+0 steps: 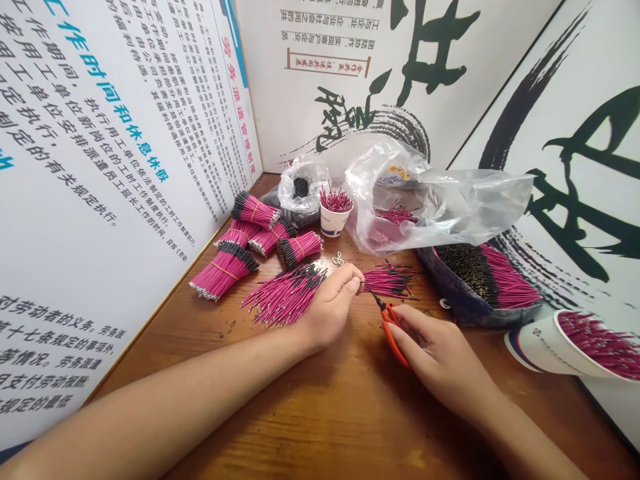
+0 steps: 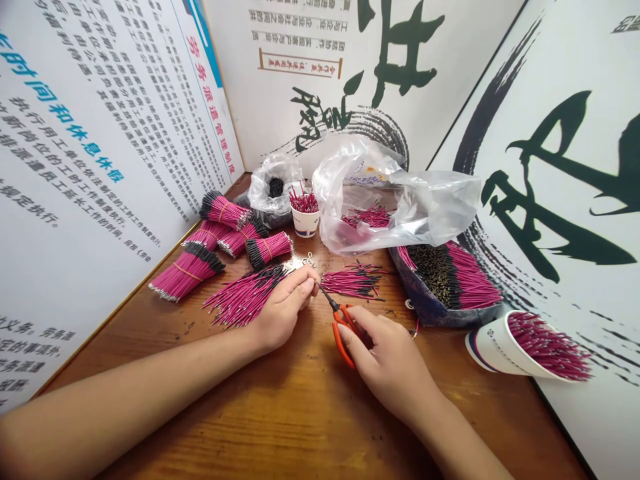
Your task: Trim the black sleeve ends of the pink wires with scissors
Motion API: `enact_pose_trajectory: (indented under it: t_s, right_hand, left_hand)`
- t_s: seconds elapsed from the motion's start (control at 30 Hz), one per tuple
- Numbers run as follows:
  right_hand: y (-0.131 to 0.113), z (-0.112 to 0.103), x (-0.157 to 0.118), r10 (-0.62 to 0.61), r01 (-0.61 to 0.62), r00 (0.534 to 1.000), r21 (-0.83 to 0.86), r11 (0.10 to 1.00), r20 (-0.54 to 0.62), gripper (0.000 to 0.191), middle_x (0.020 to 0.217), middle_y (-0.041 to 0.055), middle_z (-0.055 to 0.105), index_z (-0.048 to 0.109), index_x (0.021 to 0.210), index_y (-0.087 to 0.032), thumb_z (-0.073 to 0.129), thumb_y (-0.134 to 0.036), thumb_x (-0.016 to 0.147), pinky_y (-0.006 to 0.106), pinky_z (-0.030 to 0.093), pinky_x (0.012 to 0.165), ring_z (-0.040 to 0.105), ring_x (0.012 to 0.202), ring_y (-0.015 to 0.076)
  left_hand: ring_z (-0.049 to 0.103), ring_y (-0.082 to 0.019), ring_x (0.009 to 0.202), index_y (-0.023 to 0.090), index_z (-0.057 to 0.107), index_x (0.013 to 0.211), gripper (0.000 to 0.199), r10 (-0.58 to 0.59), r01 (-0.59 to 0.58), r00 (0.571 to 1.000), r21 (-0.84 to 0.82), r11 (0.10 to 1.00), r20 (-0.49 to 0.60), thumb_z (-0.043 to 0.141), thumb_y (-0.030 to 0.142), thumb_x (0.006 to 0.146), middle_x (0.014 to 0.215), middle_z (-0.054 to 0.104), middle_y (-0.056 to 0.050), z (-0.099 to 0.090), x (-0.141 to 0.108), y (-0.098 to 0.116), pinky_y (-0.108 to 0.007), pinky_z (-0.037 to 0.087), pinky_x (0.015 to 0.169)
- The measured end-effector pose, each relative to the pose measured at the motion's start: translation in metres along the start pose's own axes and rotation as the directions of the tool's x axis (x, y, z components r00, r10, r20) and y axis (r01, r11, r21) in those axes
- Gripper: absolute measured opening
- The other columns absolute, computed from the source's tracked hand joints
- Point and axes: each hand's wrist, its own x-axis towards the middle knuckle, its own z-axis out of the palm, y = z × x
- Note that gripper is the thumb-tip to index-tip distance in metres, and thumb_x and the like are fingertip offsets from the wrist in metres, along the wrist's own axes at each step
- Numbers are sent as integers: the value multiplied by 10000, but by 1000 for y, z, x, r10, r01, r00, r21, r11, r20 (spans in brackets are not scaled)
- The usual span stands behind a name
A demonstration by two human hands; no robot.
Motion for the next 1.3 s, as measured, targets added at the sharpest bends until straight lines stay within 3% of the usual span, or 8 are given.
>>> enact_pose_trajectory:
  t_s: [0.33,0.7,0.93,1.3]
  right_hand:
    - [-1,1,0,-7,7,1000,-7,1000,-13,263,640,-8,613,598,819,-222,451,-381,969,242,404,539,541,570,156]
    - [4,0,0,-21,20,1000,-45,999,-18,248,775,24,697,618,907,-216,442,-375,978,265,430,621,602,671,182]
    - [2,1,-1,30,-30,1000,-1,1000,3,255,663,-12,593,550,830,-221,431,-386,983,249,384,560,527,594,155]
    - [1,1,0,30,-32,999,34,999,37,279,705,1,625,597,879,-214,428,-412,980,260,385,583,538,623,165]
  left_hand:
    - [342,-127,614,194,446,776,240,-11,11,1000,-8,1000,2,398,345,955,664,387,30,0,0,0,-269,308,592]
    - [316,-124,606,190,437,761,242,-7,8,1000,-38,999,11,401,334,952,667,391,30,0,0,1,-277,278,584]
    - [304,-122,593,192,422,748,245,2,0,1000,-60,998,22,402,324,953,651,384,33,0,1,-1,-280,261,576]
    - [285,-109,574,183,438,772,230,5,-3,1000,-86,996,26,396,311,959,653,372,42,0,1,-3,-278,239,562]
